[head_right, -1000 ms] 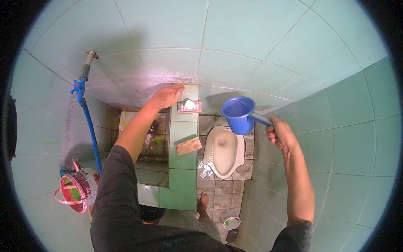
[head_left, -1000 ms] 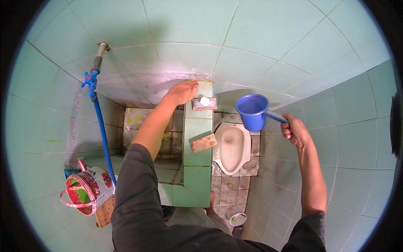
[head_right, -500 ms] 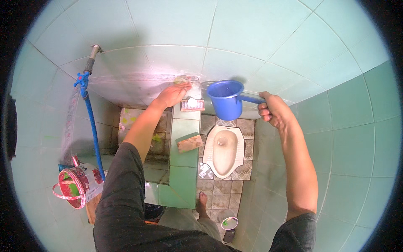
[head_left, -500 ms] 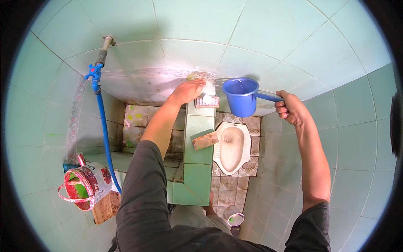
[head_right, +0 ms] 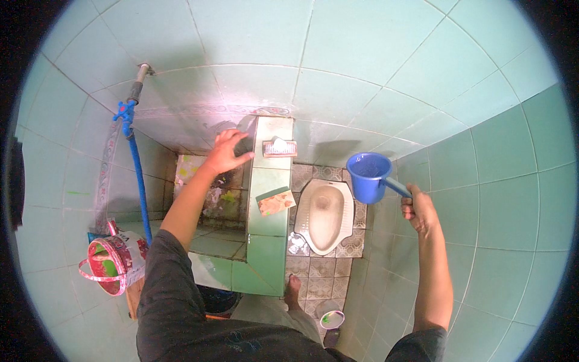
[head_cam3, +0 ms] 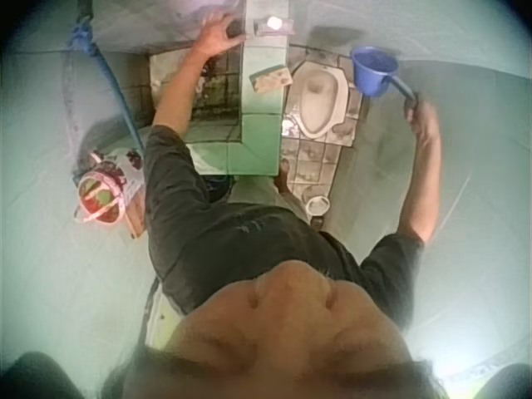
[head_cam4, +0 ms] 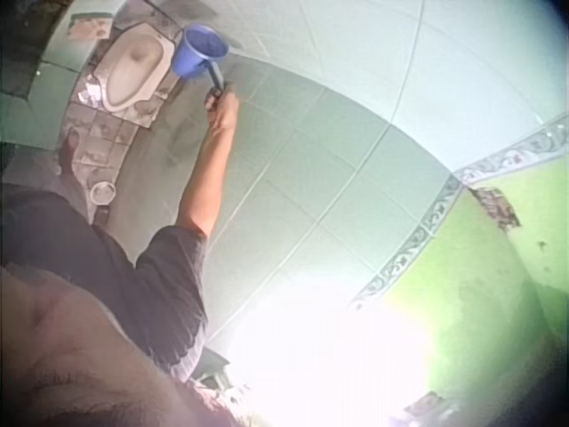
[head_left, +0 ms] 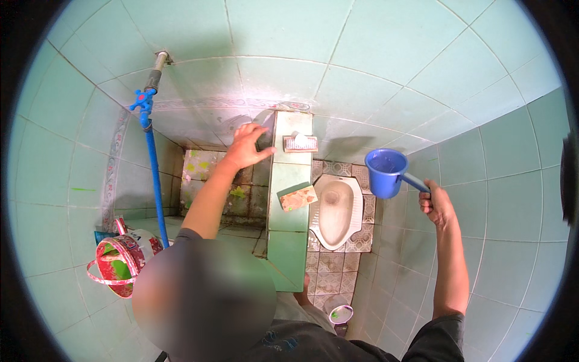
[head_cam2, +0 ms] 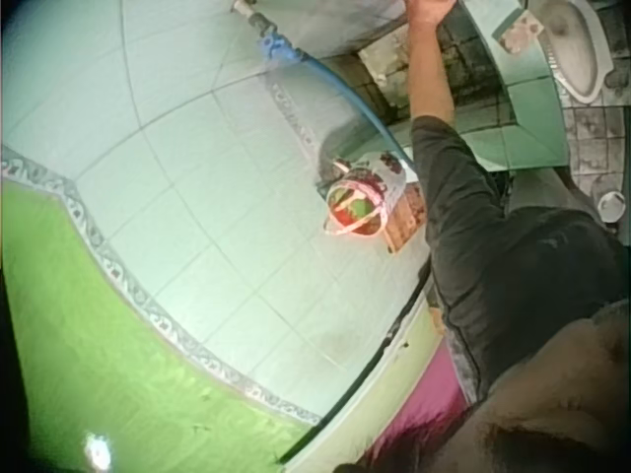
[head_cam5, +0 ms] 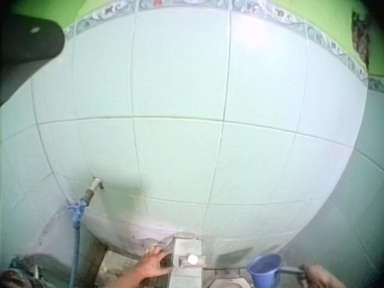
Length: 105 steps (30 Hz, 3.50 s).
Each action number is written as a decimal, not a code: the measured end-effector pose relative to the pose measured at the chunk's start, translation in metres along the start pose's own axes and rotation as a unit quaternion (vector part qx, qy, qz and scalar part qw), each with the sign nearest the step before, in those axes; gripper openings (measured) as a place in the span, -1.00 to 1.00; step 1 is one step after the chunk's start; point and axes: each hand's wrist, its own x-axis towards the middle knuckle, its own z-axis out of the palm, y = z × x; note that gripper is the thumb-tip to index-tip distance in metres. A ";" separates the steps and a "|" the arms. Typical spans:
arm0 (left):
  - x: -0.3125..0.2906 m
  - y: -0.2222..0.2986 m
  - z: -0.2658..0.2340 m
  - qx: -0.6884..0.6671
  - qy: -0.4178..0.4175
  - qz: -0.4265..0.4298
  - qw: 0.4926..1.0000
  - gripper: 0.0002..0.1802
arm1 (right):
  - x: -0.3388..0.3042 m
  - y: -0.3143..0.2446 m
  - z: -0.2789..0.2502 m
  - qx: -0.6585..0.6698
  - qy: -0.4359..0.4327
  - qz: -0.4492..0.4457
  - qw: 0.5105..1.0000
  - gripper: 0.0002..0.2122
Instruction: The person cleans a tiled wall section by hand using water and a cloth. They scoop water from a bucket using a blue scoop, pour it onto the tiles, and scrub the surface with a cloth before rinsing with more water.
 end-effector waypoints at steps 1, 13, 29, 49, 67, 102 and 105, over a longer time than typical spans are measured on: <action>0.003 0.010 -0.002 0.001 -0.017 0.006 1.000 -0.22 | 0.000 0.008 -0.005 0.002 0.001 0.005 1.000 -0.75; 0.038 0.028 0.024 0.011 -0.028 0.070 0.997 -0.50 | -0.019 0.065 -0.017 0.036 0.019 0.054 0.998 -0.72; 0.069 0.013 0.030 0.096 0.119 0.000 0.988 -0.41 | -0.056 0.091 -0.008 0.020 0.008 0.025 0.999 -0.68; -0.119 0.161 0.061 0.173 -0.089 0.117 0.974 -0.35 | -0.199 0.076 0.106 -0.317 -0.017 -0.223 0.922 -0.63; -0.117 0.120 0.063 0.129 -0.018 0.105 0.986 -0.42 | -0.189 0.110 0.067 -0.186 -0.016 -0.118 0.975 -0.60; -0.138 0.151 0.035 0.097 -0.018 0.044 0.994 -0.50 | -0.191 0.186 0.017 -0.117 -0.016 -0.079 0.990 -0.62; -0.168 0.168 0.054 0.082 -0.003 0.020 0.996 -0.49 | -0.192 0.192 0.022 -0.164 -0.026 -0.138 0.976 -0.60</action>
